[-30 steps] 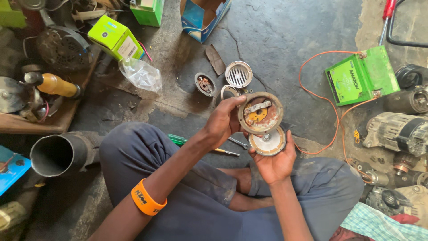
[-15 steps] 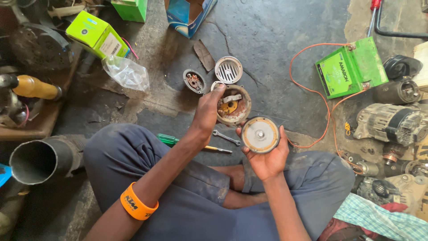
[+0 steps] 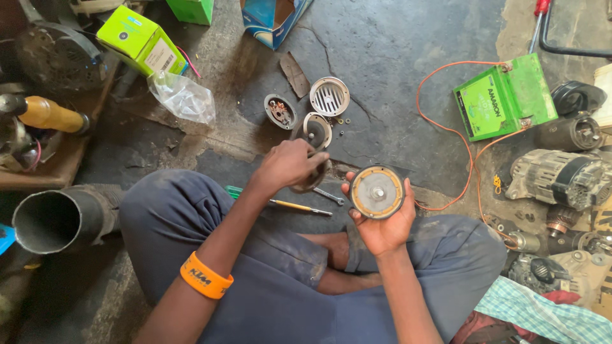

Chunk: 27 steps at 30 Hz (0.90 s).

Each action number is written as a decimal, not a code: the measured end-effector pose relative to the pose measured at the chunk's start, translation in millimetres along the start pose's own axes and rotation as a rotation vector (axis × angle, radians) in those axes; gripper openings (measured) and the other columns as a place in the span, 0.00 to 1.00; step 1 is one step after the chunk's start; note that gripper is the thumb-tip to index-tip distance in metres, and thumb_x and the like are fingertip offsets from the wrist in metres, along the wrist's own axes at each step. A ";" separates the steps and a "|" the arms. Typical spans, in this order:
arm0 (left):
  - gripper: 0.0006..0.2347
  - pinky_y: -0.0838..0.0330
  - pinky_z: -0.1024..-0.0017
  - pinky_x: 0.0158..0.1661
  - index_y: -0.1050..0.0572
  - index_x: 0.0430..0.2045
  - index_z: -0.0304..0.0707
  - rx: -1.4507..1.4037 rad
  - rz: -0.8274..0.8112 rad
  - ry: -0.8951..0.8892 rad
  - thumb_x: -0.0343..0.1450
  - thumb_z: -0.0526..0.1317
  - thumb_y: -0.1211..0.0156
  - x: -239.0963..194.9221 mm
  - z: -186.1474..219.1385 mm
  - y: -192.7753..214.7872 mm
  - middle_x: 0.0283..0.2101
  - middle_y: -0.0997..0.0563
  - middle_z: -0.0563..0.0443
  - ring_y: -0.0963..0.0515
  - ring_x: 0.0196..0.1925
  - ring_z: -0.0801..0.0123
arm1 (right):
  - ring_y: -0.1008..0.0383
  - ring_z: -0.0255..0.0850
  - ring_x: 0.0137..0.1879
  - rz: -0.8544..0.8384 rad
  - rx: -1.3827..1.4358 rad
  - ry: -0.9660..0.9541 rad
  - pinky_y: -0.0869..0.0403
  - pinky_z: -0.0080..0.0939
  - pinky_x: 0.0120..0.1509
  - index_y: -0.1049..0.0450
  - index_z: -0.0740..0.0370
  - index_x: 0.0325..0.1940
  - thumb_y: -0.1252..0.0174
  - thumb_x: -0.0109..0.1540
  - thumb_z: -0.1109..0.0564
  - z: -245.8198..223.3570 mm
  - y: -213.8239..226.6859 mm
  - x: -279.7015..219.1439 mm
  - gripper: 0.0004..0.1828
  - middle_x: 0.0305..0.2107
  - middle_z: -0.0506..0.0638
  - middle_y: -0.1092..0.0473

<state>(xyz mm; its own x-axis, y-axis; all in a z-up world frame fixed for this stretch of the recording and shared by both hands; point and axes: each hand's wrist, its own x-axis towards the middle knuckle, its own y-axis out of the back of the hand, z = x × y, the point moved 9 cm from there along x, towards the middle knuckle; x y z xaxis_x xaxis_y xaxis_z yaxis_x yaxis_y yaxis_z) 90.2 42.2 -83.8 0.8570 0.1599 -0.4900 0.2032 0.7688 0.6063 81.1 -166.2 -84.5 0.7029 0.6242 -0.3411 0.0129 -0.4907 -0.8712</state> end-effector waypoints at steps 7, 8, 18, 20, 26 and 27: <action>0.16 0.24 0.54 0.48 0.17 0.38 0.36 0.164 -0.019 0.035 0.65 0.49 0.30 28.6 -42.5 -26.1 0.44 0.17 0.33 0.18 0.49 0.44 | 0.28 0.60 0.61 0.018 -0.034 -0.003 0.23 0.45 0.40 0.31 0.61 0.65 0.62 0.70 0.29 0.2 -1.3 -0.3 0.38 0.61 0.66 0.31; 0.14 0.24 0.55 0.47 0.16 0.38 0.38 0.118 -0.019 0.021 0.64 0.45 0.30 32.8 -44.9 -25.4 0.43 0.17 0.34 0.17 0.47 0.46 | 0.28 0.60 0.62 0.021 -0.033 0.000 0.23 0.45 0.40 0.31 0.61 0.65 0.62 0.70 0.29 0.4 -1.2 -0.5 0.38 0.61 0.66 0.31; 0.13 0.18 0.64 0.29 0.18 0.44 0.30 -0.451 -0.318 0.042 0.68 0.34 0.42 29.1 -44.7 -32.0 0.33 0.16 0.42 0.16 0.29 0.64 | 0.28 0.61 0.62 0.031 -0.019 0.007 0.23 0.46 0.41 0.31 0.61 0.66 0.62 0.71 0.29 1.7 -0.1 -0.7 0.37 0.62 0.67 0.32; 0.14 0.15 0.65 0.31 0.19 0.44 0.26 -0.616 -0.389 -0.010 0.66 0.32 0.44 22.2 -28.4 -32.5 0.35 0.16 0.46 0.16 0.31 0.66 | 0.28 0.61 0.62 0.021 -0.009 0.009 0.23 0.46 0.41 0.31 0.61 0.66 0.62 0.71 0.29 2.4 0.1 -0.4 0.37 0.62 0.67 0.32; 0.15 0.15 0.67 0.37 0.21 0.47 0.26 -0.775 -0.493 -0.182 0.66 0.31 0.44 0.4 7.1 -13.3 0.41 0.16 0.49 0.16 0.38 0.71 | 0.30 0.62 0.63 -0.014 0.055 0.020 0.24 0.47 0.43 0.31 0.60 0.67 0.60 0.71 0.29 -3.1 4.9 1.2 0.37 0.63 0.67 0.33; 0.15 0.16 0.67 0.37 0.21 0.47 0.25 -0.791 -0.493 -0.190 0.66 0.31 0.44 -2.2 9.9 -10.8 0.41 0.16 0.49 0.16 0.39 0.70 | 0.30 0.62 0.64 -0.015 0.080 0.012 0.24 0.47 0.44 0.31 0.60 0.67 0.60 0.71 0.29 -3.2 5.7 0.6 0.36 0.63 0.66 0.34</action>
<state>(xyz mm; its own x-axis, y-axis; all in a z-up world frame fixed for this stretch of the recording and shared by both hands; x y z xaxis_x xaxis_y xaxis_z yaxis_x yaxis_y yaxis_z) 90.9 27.5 -83.1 0.8374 -0.3440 -0.4247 0.2423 0.9302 -0.2757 83.9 -170.6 -88.6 0.7116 0.6233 -0.3244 -0.0331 -0.4314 -0.9016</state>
